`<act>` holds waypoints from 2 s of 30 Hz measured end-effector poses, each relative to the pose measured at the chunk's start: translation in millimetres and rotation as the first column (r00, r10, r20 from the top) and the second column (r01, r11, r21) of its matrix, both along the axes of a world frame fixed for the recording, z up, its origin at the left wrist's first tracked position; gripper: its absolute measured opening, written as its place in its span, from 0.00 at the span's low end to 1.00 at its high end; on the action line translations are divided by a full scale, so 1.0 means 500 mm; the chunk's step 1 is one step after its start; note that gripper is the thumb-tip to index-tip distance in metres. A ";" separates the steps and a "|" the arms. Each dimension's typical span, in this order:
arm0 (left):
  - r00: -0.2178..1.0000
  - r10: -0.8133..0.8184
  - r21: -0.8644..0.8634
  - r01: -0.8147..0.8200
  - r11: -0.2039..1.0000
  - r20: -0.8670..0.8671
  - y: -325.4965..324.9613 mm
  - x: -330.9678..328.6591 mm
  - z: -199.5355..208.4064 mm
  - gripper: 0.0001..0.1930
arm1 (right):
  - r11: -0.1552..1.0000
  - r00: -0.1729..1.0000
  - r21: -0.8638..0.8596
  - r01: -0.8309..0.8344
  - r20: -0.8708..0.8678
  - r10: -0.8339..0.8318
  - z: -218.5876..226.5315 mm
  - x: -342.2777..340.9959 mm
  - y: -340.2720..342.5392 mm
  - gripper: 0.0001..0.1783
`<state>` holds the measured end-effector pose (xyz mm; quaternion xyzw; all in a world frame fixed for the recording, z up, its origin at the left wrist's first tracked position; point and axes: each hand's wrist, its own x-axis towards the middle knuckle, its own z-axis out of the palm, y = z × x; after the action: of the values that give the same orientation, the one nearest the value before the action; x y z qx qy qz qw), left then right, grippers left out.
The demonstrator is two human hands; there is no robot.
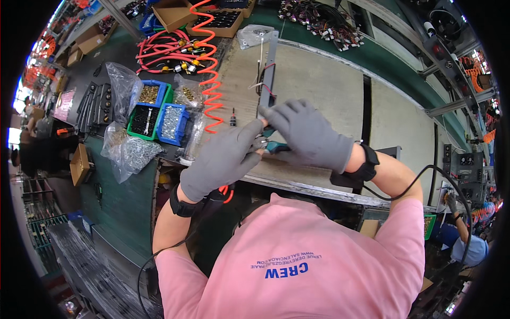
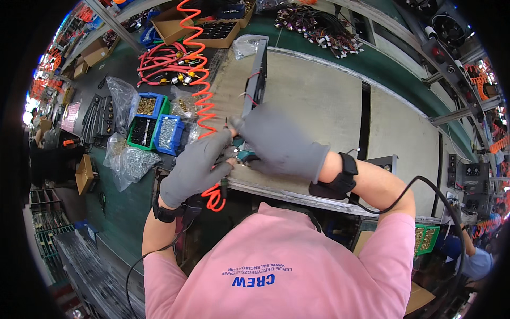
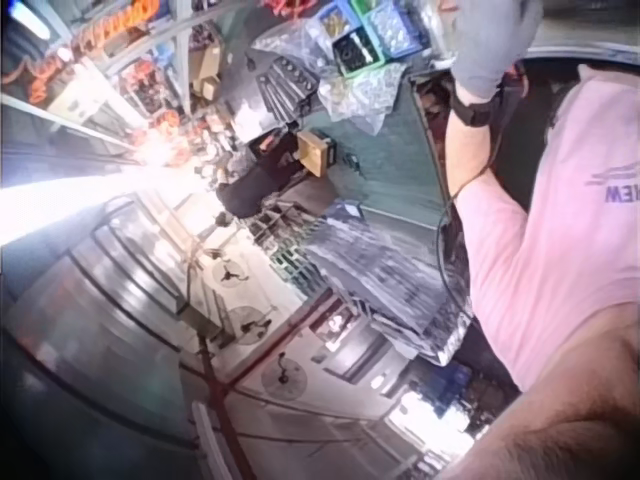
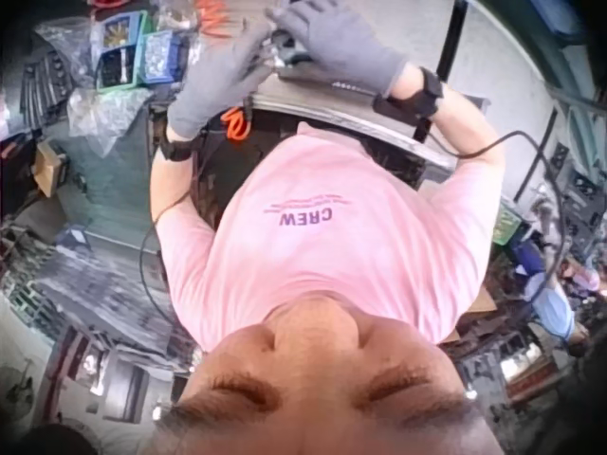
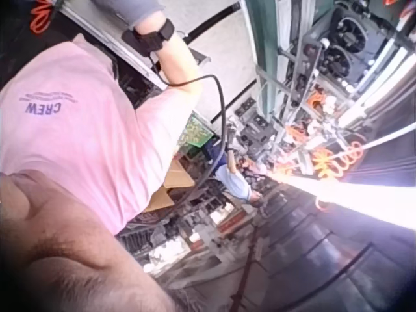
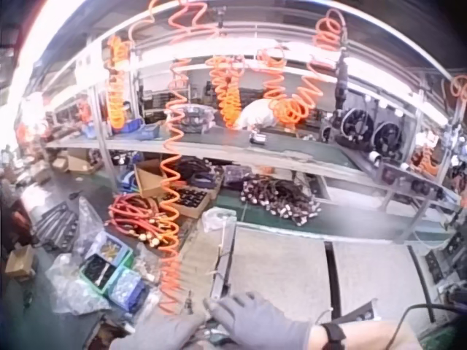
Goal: Assemble internal components, fans, and wiring into a metal electronics chassis using power tools and hand tools.
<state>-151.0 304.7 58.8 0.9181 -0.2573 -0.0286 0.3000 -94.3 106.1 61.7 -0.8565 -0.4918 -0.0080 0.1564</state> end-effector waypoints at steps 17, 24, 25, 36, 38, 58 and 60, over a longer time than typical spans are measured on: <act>0.712 0.672 -0.251 -0.626 0.738 0.203 -0.169 0.025 -0.157 0.12 | 0.942 0.382 -0.283 -0.180 -0.903 -0.198 -0.103 0.169 -0.451 0.30; 0.537 0.776 -0.152 -0.781 0.606 0.332 -0.191 0.036 -0.172 0.13 | 0.913 0.201 -0.184 -0.366 -0.973 -0.115 -0.179 0.189 -0.432 0.31; 0.538 0.776 -0.143 -0.784 0.604 0.329 -0.191 0.039 -0.173 0.13 | 0.925 0.186 -0.106 -0.365 -0.982 -0.039 -0.192 0.189 -0.434 0.30; 0.527 0.798 -0.163 -0.795 0.584 0.292 -0.190 0.036 -0.177 0.14 | 0.903 0.086 -0.063 -0.425 -0.996 -0.029 -0.203 0.166 -0.418 0.31; 0.527 0.800 -0.172 -0.793 0.584 0.288 -0.191 0.035 -0.174 0.14 | 0.918 0.036 -0.021 -0.397 -0.999 -0.007 -0.213 0.153 -0.419 0.31; 0.532 0.801 -0.168 -0.793 0.585 0.275 -0.192 0.034 -0.177 0.16 | 0.942 0.257 -0.147 -0.302 -0.964 -0.068 -0.171 0.130 -0.395 0.19; 0.540 0.813 -0.155 -0.804 0.575 0.217 -0.194 0.033 -0.173 0.14 | 0.944 0.252 -0.151 -0.293 -0.965 -0.077 -0.167 0.129 -0.396 0.19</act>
<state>-134.6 207.6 -27.6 0.9223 0.1569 0.2401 0.2590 -30.1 -91.9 -21.7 -0.6594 -0.3476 0.6000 0.2906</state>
